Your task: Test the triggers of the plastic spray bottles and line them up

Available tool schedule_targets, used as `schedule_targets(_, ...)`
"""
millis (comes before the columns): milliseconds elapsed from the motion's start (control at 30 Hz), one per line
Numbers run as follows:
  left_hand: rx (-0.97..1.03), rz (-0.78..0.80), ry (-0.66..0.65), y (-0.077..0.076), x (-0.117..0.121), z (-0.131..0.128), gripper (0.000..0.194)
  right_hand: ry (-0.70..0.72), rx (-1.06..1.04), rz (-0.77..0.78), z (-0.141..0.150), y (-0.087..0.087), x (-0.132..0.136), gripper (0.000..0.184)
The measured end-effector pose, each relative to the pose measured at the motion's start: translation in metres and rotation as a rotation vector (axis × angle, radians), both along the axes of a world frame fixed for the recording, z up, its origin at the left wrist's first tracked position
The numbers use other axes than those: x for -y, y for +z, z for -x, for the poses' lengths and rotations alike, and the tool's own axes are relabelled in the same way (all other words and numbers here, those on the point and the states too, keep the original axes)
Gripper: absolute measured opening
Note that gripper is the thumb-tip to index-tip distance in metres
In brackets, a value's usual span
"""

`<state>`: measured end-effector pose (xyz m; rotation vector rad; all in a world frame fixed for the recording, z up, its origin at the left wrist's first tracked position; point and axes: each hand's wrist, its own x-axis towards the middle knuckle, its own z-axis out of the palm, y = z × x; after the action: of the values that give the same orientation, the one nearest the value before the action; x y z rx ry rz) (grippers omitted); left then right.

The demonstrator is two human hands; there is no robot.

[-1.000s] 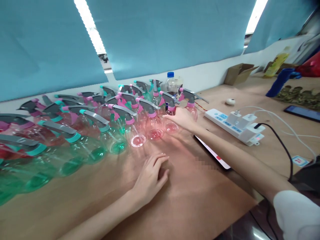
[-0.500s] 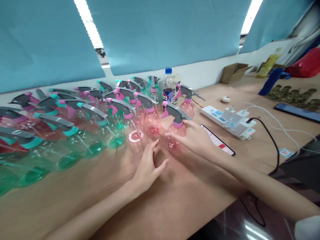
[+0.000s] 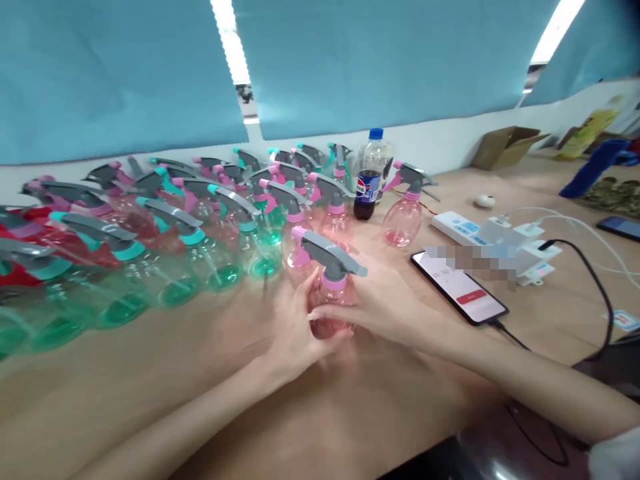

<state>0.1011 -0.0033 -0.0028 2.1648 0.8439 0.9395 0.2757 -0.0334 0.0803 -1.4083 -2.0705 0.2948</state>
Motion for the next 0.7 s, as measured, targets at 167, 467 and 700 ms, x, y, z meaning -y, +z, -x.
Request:
schedule_targets(167,0.036,0.073,0.004,0.003,0.006,0.029,0.094,0.233,-0.116,-0.054,0.018,-0.005,-0.021,0.037)
schedule_targets(467,-0.049,0.087,0.040,0.011,0.016,0.063,0.084,0.420,-0.574,0.111,0.071,-0.006,-0.032,0.041)
schedule_targets(700,-0.329,-0.023,0.040,0.008,0.012,0.090,0.080,0.362,-0.512,0.097,0.073,-0.010,-0.035,0.038)
